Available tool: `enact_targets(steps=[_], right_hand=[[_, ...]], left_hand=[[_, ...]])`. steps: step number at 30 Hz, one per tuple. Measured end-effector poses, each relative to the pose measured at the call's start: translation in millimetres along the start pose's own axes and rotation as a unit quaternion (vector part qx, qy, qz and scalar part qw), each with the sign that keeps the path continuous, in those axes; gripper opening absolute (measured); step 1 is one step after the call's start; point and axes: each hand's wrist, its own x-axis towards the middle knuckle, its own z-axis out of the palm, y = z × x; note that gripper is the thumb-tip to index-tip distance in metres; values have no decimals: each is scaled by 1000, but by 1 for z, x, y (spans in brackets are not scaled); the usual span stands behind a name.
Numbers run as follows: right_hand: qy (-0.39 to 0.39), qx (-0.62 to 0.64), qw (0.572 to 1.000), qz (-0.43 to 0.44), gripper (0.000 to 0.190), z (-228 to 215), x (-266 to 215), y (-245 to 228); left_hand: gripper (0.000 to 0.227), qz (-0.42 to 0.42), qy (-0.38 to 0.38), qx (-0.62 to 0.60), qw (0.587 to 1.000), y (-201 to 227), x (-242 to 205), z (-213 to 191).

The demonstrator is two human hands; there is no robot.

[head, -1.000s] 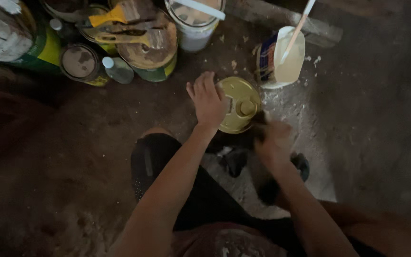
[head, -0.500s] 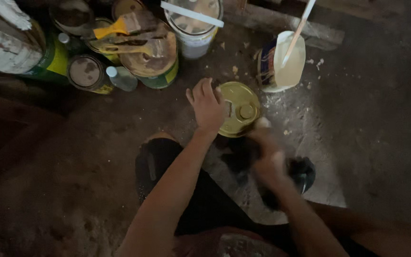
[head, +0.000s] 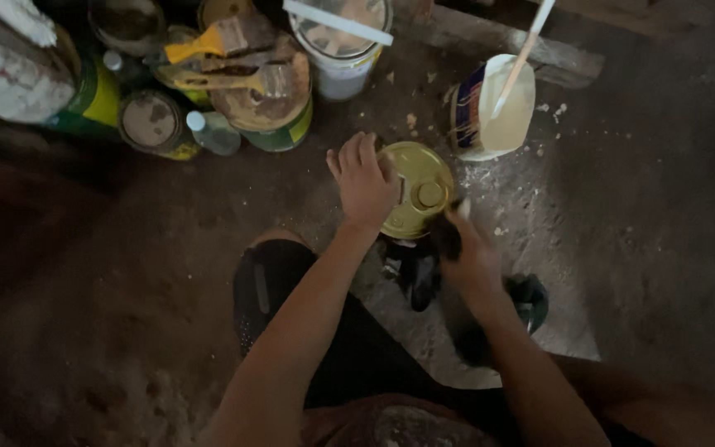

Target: The person uses a flat-headed tool to pry open the lid of a metal paint can, stirs the paint with a brush, and wipes the tool clean with a cloth.

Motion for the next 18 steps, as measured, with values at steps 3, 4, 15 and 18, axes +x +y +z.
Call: enact_targets(steps=[3,4,15,18], right_hand=[[-66,-91,972,208,68,2,-47,24],[-127,-93,946,284,68,2,-54,34],[-46,-194,968,150,62,124,22,128],[-108,-145,952,247,68,159,39,147]], left_hand=[[39,94,17,15,995,3,-3,-7],[39,129,0,-9,992,3,-4,-10],[54,319,-245,11,916,24,-10,-19],[47,325,-245,45,912,25,-13,-12]])
